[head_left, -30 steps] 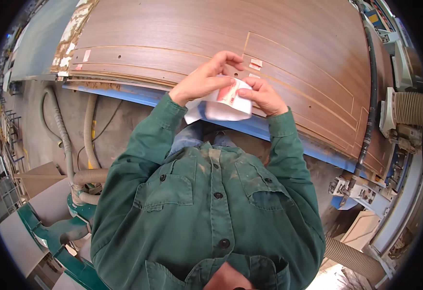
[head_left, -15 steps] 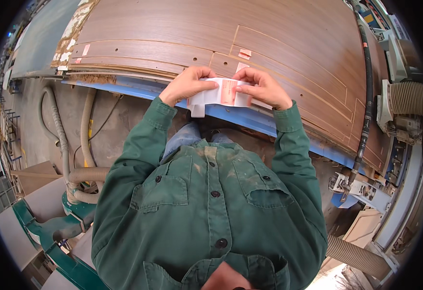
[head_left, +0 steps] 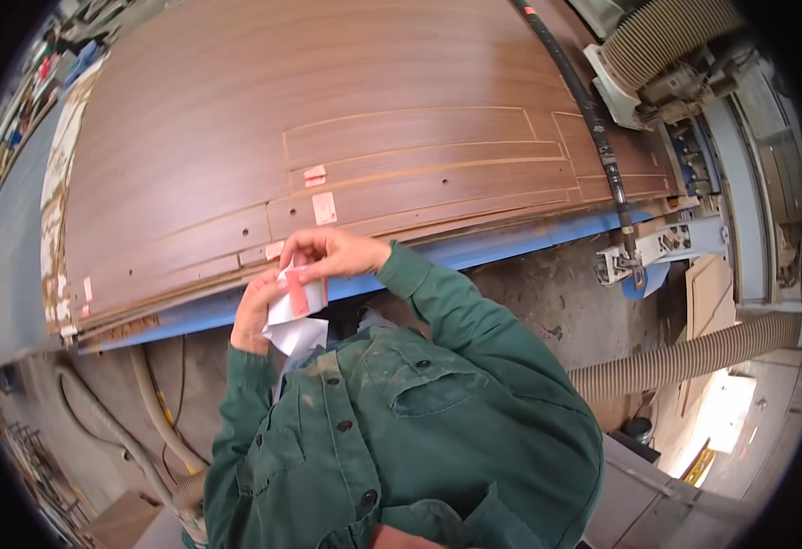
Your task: Apply adhesive labels to specific locations on wooden panels at a manufacturing station.
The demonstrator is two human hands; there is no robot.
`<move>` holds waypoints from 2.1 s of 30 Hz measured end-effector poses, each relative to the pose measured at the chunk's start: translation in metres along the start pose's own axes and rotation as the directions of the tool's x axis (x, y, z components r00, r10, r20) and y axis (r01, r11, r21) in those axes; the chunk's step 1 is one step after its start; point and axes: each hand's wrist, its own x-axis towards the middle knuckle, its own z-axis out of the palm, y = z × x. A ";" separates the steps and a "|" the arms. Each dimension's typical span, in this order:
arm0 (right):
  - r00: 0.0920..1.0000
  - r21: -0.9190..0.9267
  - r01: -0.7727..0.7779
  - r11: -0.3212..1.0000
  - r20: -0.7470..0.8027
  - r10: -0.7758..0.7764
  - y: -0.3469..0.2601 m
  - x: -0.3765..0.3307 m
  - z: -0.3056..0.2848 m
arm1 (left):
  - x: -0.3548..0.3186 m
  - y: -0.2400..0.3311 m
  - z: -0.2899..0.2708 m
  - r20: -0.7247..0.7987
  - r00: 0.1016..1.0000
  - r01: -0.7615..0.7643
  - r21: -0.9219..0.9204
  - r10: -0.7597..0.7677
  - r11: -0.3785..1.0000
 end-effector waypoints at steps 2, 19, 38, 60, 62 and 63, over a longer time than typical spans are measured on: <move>0.998 0.046 0.065 0.997 0.010 -0.066 0.001 0.002 0.002 | 0.000 -0.003 -0.002 0.009 1.000 0.016 -0.079 -0.015 0.997; 0.997 -0.048 0.075 0.996 0.014 -0.074 0.003 0.041 -0.027 | 0.001 -0.011 -0.032 -0.116 0.980 0.130 -0.238 -0.161 0.963; 0.631 -0.619 -0.684 0.386 -0.768 -0.115 0.029 0.109 -0.252 | -0.028 -0.003 -0.066 -0.208 0.951 0.197 -0.160 -0.228 0.967; 0.966 -0.243 -0.091 0.966 0.214 0.145 0.031 0.052 -0.017 | -0.030 0.046 -0.028 -0.187 0.980 0.006 0.356 0.065 0.935; 0.933 -0.383 -0.301 0.873 0.069 0.353 0.021 0.023 -0.042 | -0.035 0.050 -0.034 -0.242 0.963 0.008 0.463 0.118 0.886; 0.950 -0.260 -0.283 0.923 0.055 0.307 0.018 0.005 -0.053 | -0.037 0.049 -0.036 -0.253 0.955 0.009 0.543 0.154 0.839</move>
